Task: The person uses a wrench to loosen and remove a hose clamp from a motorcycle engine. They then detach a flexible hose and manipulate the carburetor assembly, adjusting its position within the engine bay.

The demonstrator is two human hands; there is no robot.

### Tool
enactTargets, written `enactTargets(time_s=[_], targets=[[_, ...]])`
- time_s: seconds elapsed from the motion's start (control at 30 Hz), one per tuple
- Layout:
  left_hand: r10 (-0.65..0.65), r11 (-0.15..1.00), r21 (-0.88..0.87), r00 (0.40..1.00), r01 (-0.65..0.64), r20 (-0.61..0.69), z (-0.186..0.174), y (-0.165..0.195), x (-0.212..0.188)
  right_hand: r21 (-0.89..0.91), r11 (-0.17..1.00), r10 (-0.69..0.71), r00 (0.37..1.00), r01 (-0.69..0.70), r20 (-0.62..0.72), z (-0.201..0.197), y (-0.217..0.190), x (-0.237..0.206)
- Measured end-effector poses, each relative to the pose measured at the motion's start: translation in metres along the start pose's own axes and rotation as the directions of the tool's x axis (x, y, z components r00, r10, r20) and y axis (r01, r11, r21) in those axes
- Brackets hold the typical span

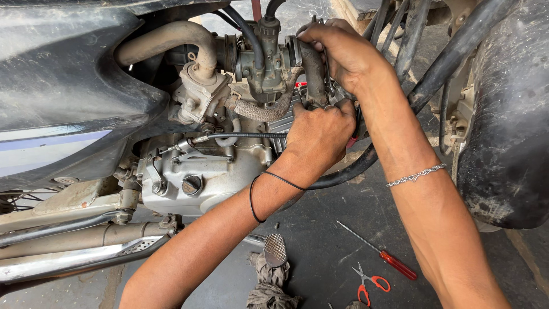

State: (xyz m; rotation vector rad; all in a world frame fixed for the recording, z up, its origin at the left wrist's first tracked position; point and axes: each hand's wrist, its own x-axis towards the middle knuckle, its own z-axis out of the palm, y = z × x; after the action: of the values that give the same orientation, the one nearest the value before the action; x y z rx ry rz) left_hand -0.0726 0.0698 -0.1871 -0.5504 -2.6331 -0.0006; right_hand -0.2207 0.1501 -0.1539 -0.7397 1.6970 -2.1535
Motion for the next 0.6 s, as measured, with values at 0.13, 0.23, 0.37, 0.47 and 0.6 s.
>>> enactTargets(time_s=[0.13,0.23,0.37,0.47,0.6], targets=[[0.003,1.000,-0.019,1.000,-0.003,0.003,0.0003,-0.0003,0.0002,-0.041,0.998,0.045,0.998,-0.046,-0.034,0.0035,-0.0019,-0.0016],[0.000,1.000,-0.022,1.000,0.000,0.008,-0.0004,-0.0005,-0.0008,-0.074,0.996,0.041,0.999,-0.043,-0.034,0.0076,-0.0037,-0.0026],[0.005,1.000,-0.005,1.000,-0.006,-0.010,-0.0011,-0.0002,-0.0014,-0.211,0.976,0.028,0.996,-0.044,-0.080,0.0077,-0.0056,-0.0046],[0.010,1.000,-0.024,1.000,-0.010,-0.021,-0.0012,-0.0003,-0.0015,-0.237,0.971,0.001,0.996,-0.021,-0.086,0.0059,-0.0054,-0.0051],[0.003,1.000,-0.022,1.000,-0.002,0.009,-0.0018,-0.0001,-0.0013,-0.183,0.982,0.021,0.991,-0.046,-0.135,0.0042,-0.0028,-0.0025]])
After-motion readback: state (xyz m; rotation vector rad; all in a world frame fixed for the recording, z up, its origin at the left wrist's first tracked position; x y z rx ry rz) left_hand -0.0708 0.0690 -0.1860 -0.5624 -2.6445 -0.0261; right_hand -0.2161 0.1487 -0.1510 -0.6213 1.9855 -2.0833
